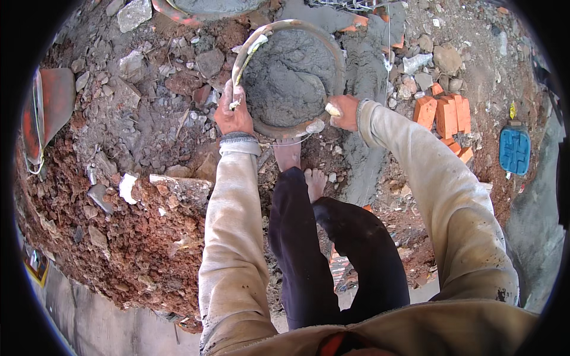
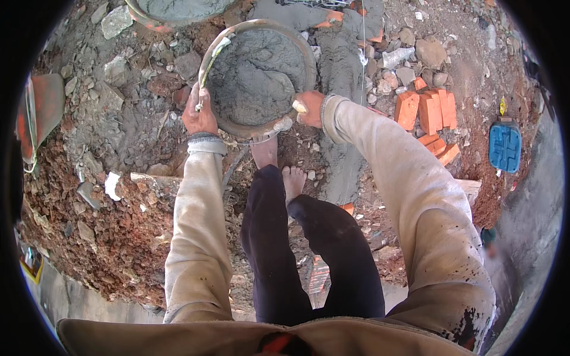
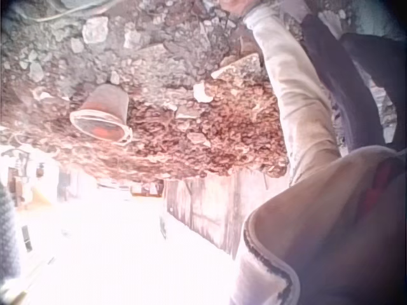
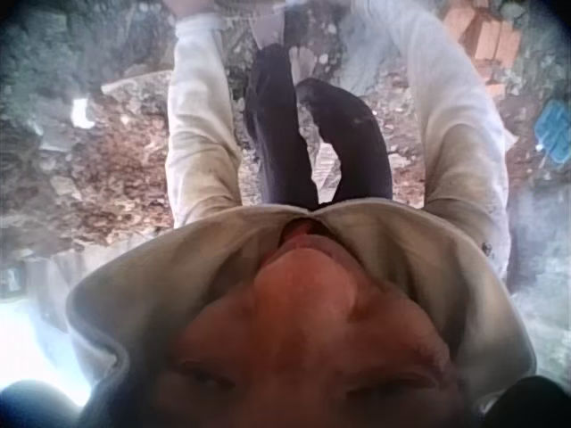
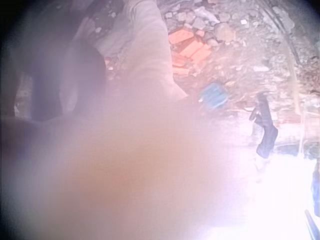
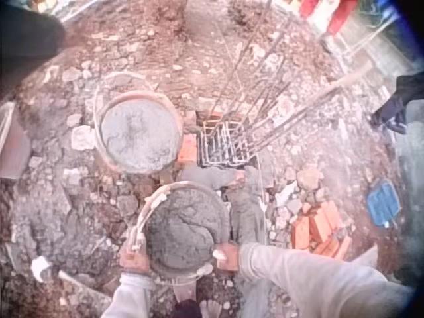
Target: The person scoops mortar from a bucket and spreads it on the ground to form a base. They then place bricks one by one onto the mortar, tapping them into alignment with a trowel to build a single row.
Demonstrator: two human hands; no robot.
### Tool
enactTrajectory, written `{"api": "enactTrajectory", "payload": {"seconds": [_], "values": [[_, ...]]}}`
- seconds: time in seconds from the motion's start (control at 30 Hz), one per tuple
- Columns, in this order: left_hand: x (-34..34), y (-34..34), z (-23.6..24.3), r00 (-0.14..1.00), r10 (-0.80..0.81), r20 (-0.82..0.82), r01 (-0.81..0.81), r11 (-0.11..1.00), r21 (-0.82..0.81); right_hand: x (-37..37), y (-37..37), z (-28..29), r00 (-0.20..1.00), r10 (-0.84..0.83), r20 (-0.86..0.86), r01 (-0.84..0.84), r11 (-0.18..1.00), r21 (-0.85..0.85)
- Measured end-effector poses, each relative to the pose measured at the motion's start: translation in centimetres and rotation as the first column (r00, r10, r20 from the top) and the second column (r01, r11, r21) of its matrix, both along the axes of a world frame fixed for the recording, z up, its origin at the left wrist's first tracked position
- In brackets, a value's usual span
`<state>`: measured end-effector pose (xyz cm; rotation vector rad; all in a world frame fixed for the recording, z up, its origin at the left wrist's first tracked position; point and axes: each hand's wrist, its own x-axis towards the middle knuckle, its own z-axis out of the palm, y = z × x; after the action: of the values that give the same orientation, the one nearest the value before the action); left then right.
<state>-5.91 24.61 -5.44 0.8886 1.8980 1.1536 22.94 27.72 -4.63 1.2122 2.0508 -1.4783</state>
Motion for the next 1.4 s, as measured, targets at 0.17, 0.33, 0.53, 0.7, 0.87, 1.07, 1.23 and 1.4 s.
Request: {"api": "enactTrajectory", "payload": {"seconds": [0.17, 0.33, 0.53, 0.7, 0.87, 1.07, 1.23, 1.4], "values": [[-0.5, -1.0, 0.0, 0.998, -0.052, -0.034, 0.052, 0.998, 0.018, -2.8, -1.8, 3.1, 0.946, -0.323, -0.024, 0.286, 0.867, -0.408], [-0.3, -1.3, -0.4, 0.993, -0.052, 0.106, 0.044, 0.996, 0.072, -2.9, -1.7, 3.3, 0.949, -0.310, -0.049, 0.255, 0.852, -0.457], [1.1, -1.9, 0.6, 0.983, 0.011, 0.182, -0.015, 1.000, 0.016, -3.6, -3.3, 3.3, 0.890, -0.453, -0.049, 0.309, 0.679, -0.665], [1.5, -2.3, 1.3, 0.980, 0.026, 0.197, -0.022, 1.000, -0.020, -2.7, -4.3, 4.1, 0.850, -0.489, -0.199, 0.261, 0.716, -0.647], [1.9, -1.6, 1.3, 0.979, 0.020, 0.205, -0.010, 0.999, -0.051, -3.2, -4.7, 3.9, 0.872, -0.368, -0.322, 0.193, 0.865, -0.464], [0.8, -0.9, 1.3, 0.912, 0.077, 0.403, -0.039, 0.994, -0.102, -3.8, -6.0, -0.5, 0.792, -0.397, -0.464, 0.293, 0.914, -0.282], [-3.1, 0.3, -1.3, 0.872, 0.200, 0.447, -0.082, 0.959, -0.271, 0.6, -6.7, 2.4, 0.748, -0.444, -0.493, 0.310, 0.891, -0.332], [-10.0, 2.1, -2.2, 0.968, 0.234, 0.090, -0.139, 0.800, -0.583, 8.3, -8.3, 8.0, 0.601, -0.626, -0.496, 0.428, 0.777, -0.462]]}}
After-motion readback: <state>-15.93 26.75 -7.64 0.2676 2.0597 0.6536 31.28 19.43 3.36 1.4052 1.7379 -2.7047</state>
